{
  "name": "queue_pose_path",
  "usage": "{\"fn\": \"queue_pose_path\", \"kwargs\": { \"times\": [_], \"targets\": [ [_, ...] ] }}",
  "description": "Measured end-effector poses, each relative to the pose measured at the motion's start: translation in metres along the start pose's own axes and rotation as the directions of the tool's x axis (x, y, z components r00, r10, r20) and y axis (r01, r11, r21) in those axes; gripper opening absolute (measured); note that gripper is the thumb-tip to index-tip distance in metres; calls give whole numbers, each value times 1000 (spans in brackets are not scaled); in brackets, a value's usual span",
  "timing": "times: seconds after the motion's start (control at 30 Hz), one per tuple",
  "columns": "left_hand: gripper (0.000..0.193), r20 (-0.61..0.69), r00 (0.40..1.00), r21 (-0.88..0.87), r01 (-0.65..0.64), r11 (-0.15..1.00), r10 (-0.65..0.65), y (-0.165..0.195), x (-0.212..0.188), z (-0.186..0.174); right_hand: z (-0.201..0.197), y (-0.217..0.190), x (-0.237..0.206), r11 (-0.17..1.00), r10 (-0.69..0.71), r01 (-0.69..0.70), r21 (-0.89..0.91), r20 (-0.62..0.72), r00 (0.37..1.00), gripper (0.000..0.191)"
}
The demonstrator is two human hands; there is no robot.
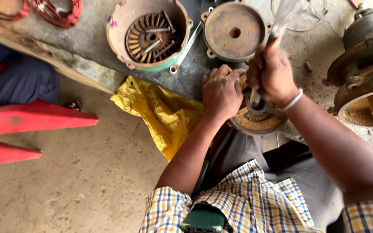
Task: The person sits at a workbench holding cast metal pump parts and uses a file to scrape rust and sand from their surfaces. They file a round cover plate, then a three-spoke impeller disc, turning the parts to reach different sides, and finally place the filed disc on the bench.
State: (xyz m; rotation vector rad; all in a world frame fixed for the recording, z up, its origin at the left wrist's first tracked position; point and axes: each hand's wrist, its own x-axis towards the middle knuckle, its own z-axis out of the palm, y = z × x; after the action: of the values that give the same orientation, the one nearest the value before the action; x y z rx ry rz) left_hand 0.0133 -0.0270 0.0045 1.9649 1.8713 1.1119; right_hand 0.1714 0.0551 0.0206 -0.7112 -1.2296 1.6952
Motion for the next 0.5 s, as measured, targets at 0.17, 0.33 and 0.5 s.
{"fn": "queue_pose_path", "kwargs": {
  "times": [0.17, 0.33, 0.5],
  "targets": [
    [28, 4, 1000, -9, 12, 1000, -12, -1, -1, 1, 8, -4, -4, 985, 69, -65, 161, -23, 997, 61],
    [28, 24, 1000, 13, 19, 1000, -19, -2, 0, 1, 11, -4, -7, 998, -29, 31, 50, -33, 999, 62],
    [23, 21, 1000, 31, 5, 1000, -5, -2, 2, 0, 18, -9, -23, 947, -63, 37, -320, -71, 995, 59]
  ]
}}
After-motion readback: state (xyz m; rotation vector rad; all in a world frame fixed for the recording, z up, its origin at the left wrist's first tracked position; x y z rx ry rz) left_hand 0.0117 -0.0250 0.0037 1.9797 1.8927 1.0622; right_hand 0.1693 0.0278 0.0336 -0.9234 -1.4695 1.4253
